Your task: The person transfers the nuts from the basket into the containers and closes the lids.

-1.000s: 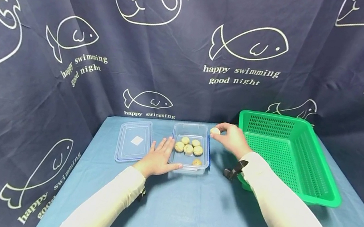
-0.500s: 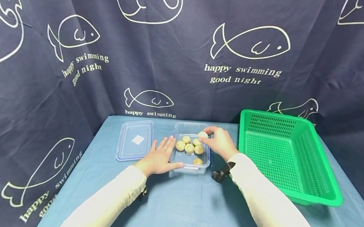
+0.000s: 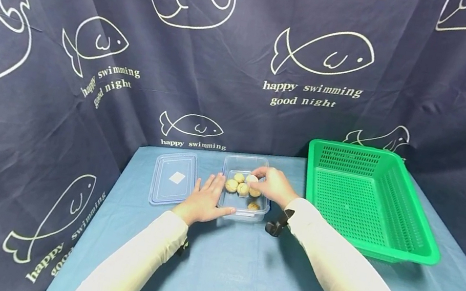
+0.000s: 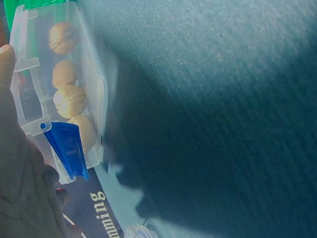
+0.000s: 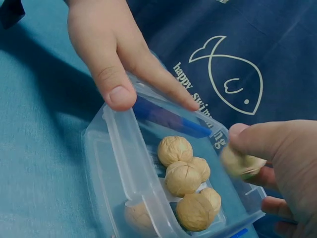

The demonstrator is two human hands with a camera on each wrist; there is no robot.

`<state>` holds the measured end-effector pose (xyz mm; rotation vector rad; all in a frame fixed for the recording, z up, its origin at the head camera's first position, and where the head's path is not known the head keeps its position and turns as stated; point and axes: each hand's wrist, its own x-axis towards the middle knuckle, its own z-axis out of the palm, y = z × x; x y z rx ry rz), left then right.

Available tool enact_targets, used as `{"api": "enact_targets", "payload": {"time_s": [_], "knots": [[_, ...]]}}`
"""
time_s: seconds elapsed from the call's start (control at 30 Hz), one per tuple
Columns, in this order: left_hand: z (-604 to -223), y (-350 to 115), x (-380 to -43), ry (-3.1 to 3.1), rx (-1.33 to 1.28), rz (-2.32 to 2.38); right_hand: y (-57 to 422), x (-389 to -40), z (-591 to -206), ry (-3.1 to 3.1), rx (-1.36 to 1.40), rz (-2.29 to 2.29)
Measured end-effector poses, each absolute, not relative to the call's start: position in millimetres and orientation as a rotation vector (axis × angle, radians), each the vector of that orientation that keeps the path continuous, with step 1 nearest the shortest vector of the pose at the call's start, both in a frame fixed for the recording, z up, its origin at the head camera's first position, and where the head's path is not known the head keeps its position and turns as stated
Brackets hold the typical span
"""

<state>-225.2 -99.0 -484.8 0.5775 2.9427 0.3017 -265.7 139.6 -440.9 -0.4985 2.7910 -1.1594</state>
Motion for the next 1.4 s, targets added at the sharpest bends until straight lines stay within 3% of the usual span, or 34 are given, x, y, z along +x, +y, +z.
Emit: {"api": "enact_targets", "payload": {"time_s": [0.4, 0.7, 1.03, 1.4], "knots": [[-484.1, -101.1, -225.2, 2.947, 0.577, 0.291, 143.4, -257.5, -442.5, 2.935, -0.483, -1.108], [-484.3, -98.6, -223.4, 3.052, 0.461, 0.332, 137.3, -238.2, -456.0, 3.197, -0.566, -0.759], [-490.1, -87.4, -217.1, 3.077, 0.433, 0.372, 124.9, -210.3, -490.3, 3.198, -0.281, -0.577], [-495.6, -85.7, -229.2, 3.083, 0.468, 0.283, 124.3, -213.3, -496.3, 3.12, -0.161, -0.588]]}}
